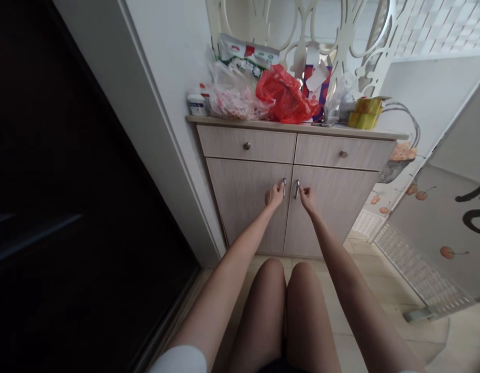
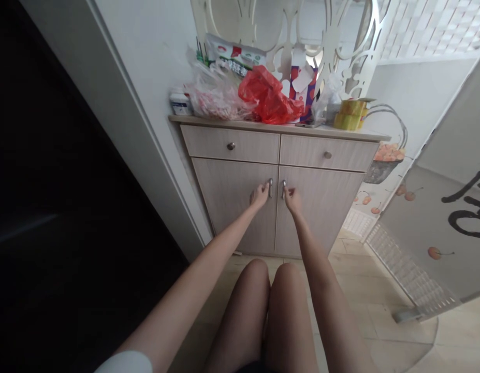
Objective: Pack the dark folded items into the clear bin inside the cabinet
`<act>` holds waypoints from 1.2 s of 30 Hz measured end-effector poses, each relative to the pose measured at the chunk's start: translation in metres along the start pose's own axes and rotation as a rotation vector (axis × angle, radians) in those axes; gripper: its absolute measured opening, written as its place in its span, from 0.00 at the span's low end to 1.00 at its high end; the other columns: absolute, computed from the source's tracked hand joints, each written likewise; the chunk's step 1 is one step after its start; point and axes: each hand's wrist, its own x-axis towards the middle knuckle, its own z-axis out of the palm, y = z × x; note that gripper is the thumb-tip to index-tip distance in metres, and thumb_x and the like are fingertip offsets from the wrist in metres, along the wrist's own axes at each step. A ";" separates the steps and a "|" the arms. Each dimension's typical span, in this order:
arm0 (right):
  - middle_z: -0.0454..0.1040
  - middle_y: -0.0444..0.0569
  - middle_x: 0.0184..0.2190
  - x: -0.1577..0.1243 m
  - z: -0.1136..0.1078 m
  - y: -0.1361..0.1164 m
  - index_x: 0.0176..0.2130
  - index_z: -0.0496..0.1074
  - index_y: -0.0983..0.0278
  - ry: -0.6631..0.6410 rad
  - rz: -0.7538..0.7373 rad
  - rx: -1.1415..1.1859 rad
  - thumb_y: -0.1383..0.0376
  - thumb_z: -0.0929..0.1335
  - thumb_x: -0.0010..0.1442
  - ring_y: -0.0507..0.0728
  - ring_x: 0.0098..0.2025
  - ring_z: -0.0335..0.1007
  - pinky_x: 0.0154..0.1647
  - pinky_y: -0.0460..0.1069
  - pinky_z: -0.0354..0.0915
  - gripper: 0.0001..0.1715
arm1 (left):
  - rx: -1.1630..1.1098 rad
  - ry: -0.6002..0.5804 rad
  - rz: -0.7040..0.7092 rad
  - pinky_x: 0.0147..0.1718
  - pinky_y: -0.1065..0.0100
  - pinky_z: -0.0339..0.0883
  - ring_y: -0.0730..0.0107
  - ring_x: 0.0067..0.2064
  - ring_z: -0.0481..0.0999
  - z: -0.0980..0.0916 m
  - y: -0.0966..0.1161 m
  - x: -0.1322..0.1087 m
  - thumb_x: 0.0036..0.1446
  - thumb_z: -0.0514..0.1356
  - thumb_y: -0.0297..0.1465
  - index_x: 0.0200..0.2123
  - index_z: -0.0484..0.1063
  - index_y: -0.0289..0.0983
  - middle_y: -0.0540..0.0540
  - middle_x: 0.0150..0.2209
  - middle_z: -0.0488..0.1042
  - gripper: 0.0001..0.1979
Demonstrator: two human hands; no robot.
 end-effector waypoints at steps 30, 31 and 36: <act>0.77 0.54 0.31 -0.207 -0.160 0.039 0.39 0.69 0.62 0.248 0.030 -0.253 0.40 0.51 0.66 0.59 0.31 0.74 0.32 0.50 0.62 0.35 | -0.352 0.439 0.068 0.27 0.64 0.68 0.63 0.26 0.73 -0.097 -0.151 -0.161 0.63 0.46 0.55 0.33 0.67 0.41 0.48 0.22 0.69 0.25; 0.76 0.54 0.30 -0.212 -0.171 0.043 0.39 0.69 0.62 0.266 0.035 -0.273 0.40 0.51 0.65 0.60 0.31 0.73 0.32 0.50 0.62 0.35 | -0.362 0.475 0.069 0.28 0.63 0.68 0.62 0.27 0.73 -0.107 -0.160 -0.164 0.61 0.46 0.57 0.32 0.67 0.41 0.48 0.23 0.69 0.26; 0.69 0.50 0.22 -0.233 -0.223 0.074 0.33 0.64 0.59 0.449 0.130 -0.441 0.45 0.54 0.65 0.60 0.23 0.64 0.25 0.51 0.53 0.25 | -0.347 0.676 0.039 0.35 0.59 0.73 0.57 0.35 0.76 -0.163 -0.211 -0.169 0.57 0.48 0.59 0.30 0.67 0.42 0.47 0.26 0.71 0.26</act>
